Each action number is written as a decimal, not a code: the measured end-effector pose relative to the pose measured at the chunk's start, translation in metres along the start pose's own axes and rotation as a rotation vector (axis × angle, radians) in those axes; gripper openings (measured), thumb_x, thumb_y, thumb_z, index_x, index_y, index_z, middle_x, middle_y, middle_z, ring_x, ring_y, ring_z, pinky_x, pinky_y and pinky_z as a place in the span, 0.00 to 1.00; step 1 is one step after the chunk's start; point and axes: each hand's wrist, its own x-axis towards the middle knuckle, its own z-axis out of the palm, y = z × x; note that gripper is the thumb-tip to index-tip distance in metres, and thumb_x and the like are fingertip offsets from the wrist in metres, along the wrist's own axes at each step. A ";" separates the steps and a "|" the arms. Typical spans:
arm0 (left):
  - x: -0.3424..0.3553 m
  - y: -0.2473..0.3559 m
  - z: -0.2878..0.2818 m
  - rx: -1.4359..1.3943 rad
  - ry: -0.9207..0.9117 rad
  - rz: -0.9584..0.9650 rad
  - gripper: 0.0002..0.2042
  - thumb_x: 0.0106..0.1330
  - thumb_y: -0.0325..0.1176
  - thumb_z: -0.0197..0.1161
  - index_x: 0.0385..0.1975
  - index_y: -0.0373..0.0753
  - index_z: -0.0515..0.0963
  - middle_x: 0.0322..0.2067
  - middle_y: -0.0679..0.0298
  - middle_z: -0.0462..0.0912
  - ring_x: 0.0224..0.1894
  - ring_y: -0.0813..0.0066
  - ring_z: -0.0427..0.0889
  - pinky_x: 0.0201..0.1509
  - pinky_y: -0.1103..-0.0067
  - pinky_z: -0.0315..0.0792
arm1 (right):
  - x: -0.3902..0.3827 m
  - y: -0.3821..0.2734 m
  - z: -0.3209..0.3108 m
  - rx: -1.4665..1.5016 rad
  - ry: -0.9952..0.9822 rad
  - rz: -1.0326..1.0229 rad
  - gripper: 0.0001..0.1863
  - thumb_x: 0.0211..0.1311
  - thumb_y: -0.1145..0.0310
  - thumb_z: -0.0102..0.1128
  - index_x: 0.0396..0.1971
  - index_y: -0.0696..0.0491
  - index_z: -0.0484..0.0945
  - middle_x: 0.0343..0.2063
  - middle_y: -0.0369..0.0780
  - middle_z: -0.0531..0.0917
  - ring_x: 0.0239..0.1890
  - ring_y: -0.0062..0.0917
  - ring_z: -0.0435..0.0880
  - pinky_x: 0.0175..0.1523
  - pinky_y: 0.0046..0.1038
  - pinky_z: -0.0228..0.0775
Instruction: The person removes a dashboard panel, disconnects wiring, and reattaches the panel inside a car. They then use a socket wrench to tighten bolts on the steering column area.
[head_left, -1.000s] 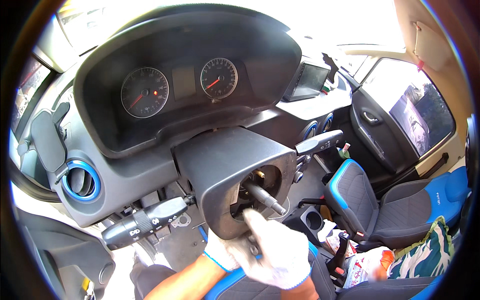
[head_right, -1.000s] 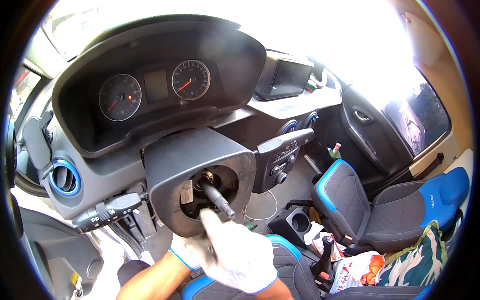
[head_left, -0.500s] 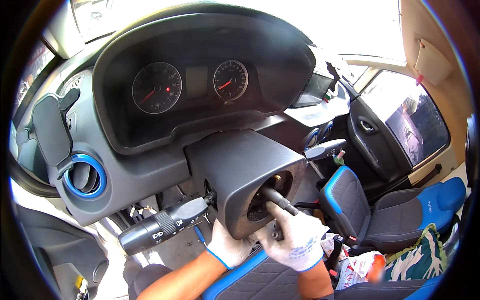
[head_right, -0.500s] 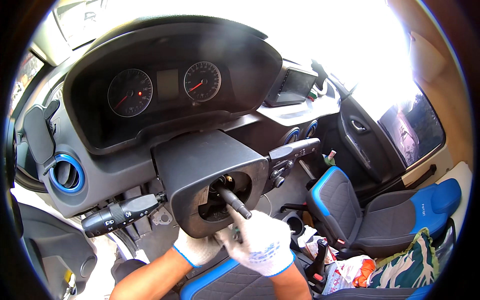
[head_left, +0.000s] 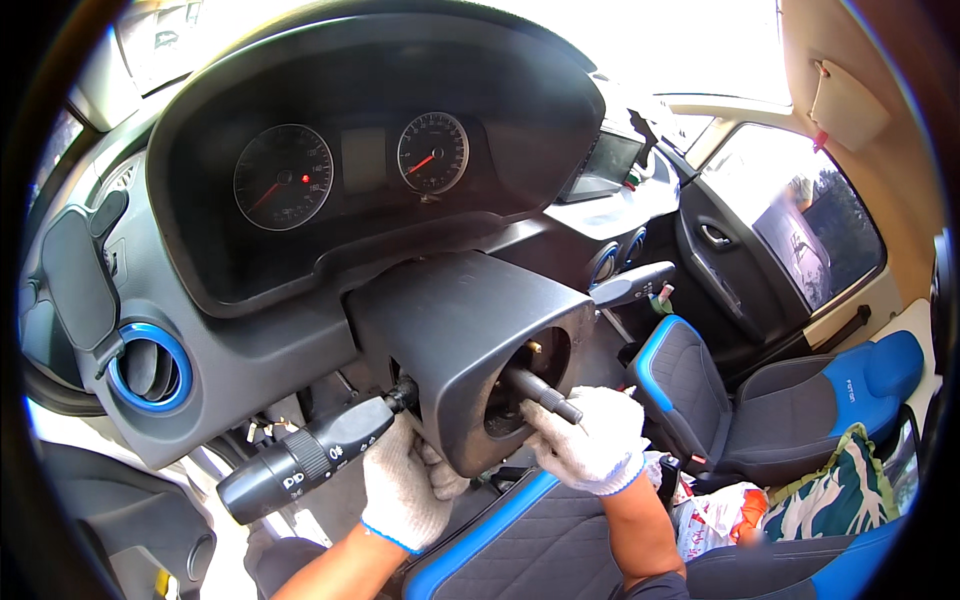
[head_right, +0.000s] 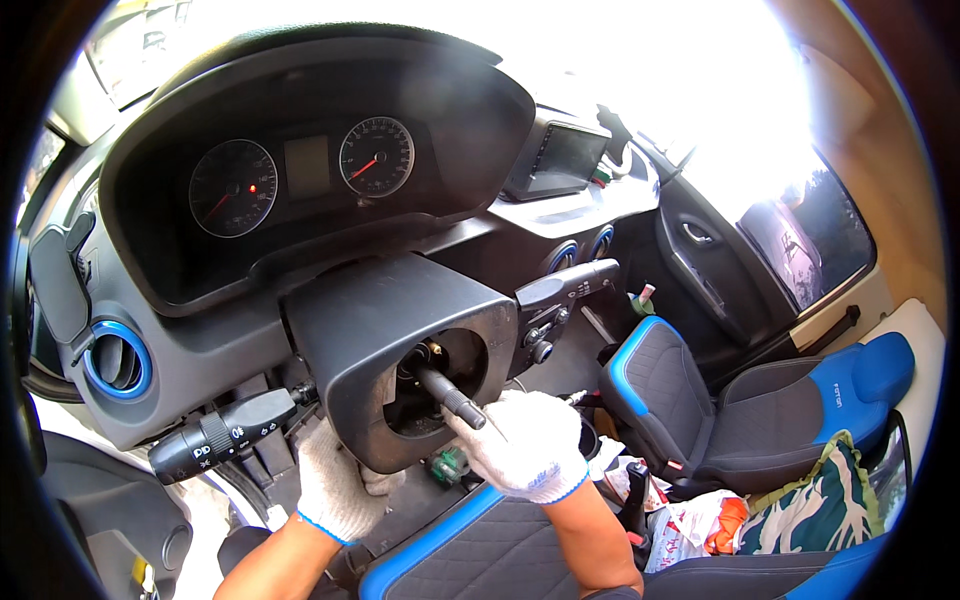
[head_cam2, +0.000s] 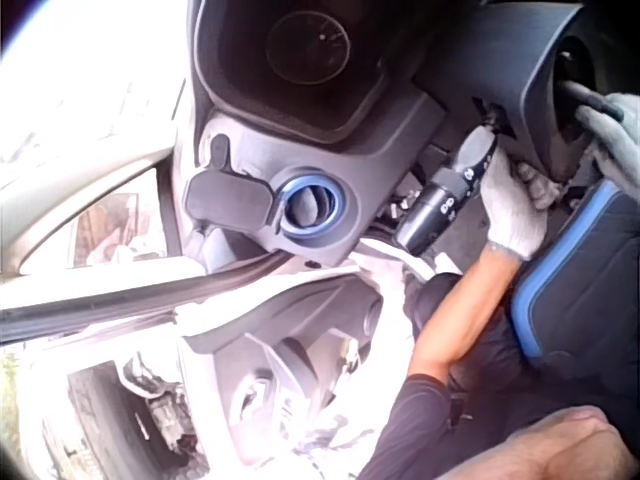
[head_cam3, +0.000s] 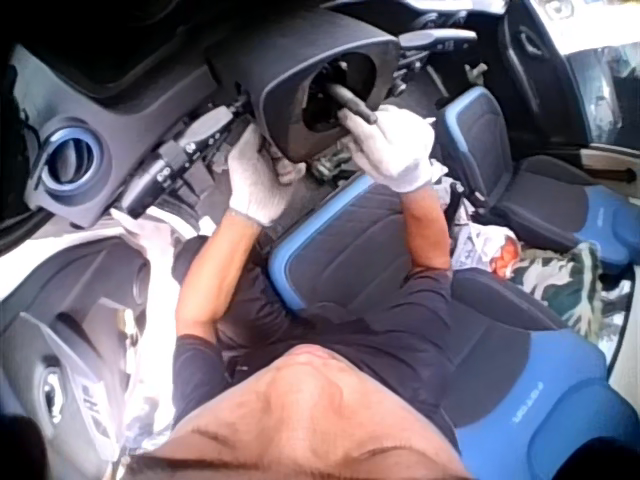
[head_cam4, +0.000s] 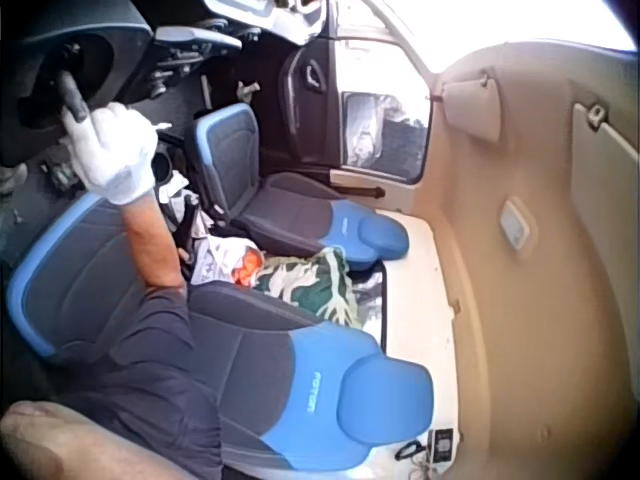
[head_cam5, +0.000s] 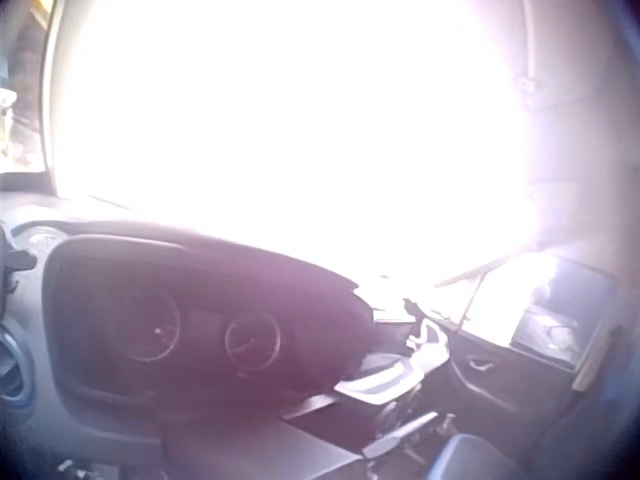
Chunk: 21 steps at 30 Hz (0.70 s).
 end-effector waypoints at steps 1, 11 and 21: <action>-0.002 -0.003 0.006 0.022 -0.002 0.026 0.13 0.85 0.43 0.49 0.42 0.46 0.77 0.23 0.69 0.73 0.17 0.79 0.60 0.22 0.80 0.53 | -0.004 0.001 0.004 -0.024 0.028 -0.015 0.25 0.35 0.67 0.78 0.42 0.46 0.94 0.19 0.33 0.81 0.19 0.28 0.82 0.26 0.33 0.75; -0.028 -0.012 0.016 -0.018 -0.048 0.129 0.13 0.87 0.42 0.45 0.44 0.48 0.77 0.23 0.74 0.74 0.18 0.82 0.57 0.22 0.80 0.49 | 0.002 0.021 -0.011 -0.099 -0.106 -0.097 0.22 0.41 0.59 0.82 0.43 0.36 0.96 0.17 0.29 0.78 0.21 0.26 0.82 0.25 0.34 0.71; -0.006 -0.031 0.018 0.080 0.348 0.432 0.19 0.88 0.55 0.52 0.50 0.46 0.80 0.33 0.68 0.85 0.22 0.77 0.80 0.18 0.79 0.69 | 0.001 0.006 -0.011 -0.058 -0.056 -0.070 0.22 0.47 0.59 0.82 0.47 0.40 0.93 0.17 0.32 0.82 0.18 0.27 0.83 0.22 0.34 0.72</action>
